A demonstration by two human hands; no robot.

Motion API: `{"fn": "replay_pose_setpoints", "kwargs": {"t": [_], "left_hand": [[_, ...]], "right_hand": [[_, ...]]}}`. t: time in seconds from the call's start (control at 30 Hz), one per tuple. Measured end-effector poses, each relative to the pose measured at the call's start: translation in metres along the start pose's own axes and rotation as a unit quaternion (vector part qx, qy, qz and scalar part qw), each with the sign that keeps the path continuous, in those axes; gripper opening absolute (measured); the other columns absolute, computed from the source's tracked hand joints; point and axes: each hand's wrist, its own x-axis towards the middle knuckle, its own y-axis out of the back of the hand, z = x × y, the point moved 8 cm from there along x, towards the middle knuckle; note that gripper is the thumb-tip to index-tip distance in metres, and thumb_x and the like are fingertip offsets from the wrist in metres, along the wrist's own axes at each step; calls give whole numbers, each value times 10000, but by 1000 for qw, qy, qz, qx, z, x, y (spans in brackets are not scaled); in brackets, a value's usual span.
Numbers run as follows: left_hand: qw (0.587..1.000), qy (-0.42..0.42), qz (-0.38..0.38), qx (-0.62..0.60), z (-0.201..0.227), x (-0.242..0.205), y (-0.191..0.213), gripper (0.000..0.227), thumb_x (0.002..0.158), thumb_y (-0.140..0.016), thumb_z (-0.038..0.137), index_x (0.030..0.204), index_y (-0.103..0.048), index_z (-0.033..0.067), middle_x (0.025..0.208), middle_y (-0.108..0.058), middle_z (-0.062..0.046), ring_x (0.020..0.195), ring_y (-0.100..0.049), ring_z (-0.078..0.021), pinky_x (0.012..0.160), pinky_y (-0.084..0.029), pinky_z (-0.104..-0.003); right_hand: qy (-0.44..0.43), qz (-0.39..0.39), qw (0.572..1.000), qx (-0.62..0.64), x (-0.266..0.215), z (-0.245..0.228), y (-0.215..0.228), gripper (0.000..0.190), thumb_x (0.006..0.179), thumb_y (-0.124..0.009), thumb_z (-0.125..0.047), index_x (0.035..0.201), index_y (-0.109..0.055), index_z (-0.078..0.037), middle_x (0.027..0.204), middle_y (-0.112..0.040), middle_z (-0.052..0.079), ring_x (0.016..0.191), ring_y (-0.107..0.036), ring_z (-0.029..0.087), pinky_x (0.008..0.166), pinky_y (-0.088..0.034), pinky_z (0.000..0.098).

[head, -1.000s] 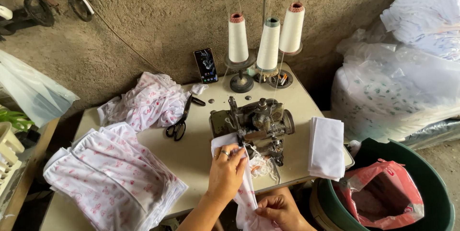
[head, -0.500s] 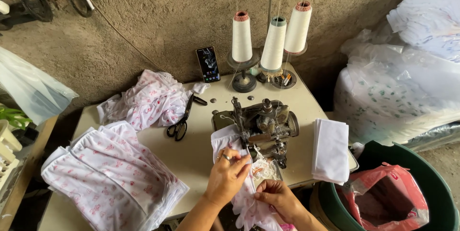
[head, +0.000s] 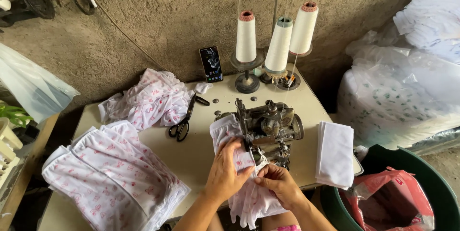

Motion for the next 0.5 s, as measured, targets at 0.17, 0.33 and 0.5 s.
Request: {"fn": "replay_pose_setpoints", "kwargs": {"t": [0.17, 0.33, 0.5], "left_hand": [[975, 155, -131, -95, -16, 15, 0, 1223, 759, -867, 283, 1527, 40, -5, 1572, -180, -301, 1413, -397, -391, 1173, -304, -480], [958, 193, -178, -116, -31, 26, -4, 1320, 763, -863, 311, 1502, 191, 16, 1638, 63, -234, 1524, -42, -343, 1228, -138, -434], [991, 132, -4, -19, -22, 12, 7, 958, 824, -775, 343, 1469, -135, 38, 1531, -277, -190, 1435, -243, -361, 1200, -182, -512]], "right_hand": [[13, -12, 1000, 8, -2, -6, -1, 121, 799, -756, 94, 824, -672, 11, 733, -691, 137, 640, -672, 237, 613, -617, 374], [0, -19, 1000, 0, -13, -3, -6, 153, 766, -803, -14, 829, -673, 36, 797, -750, 181, 642, -706, 257, 567, -625, 407], [-39, -35, 999, 11, -28, 9, -2, 203, 728, -836, -2, 882, -709, 36, 832, -769, 197, 670, -740, 306, 586, -643, 414]]}}
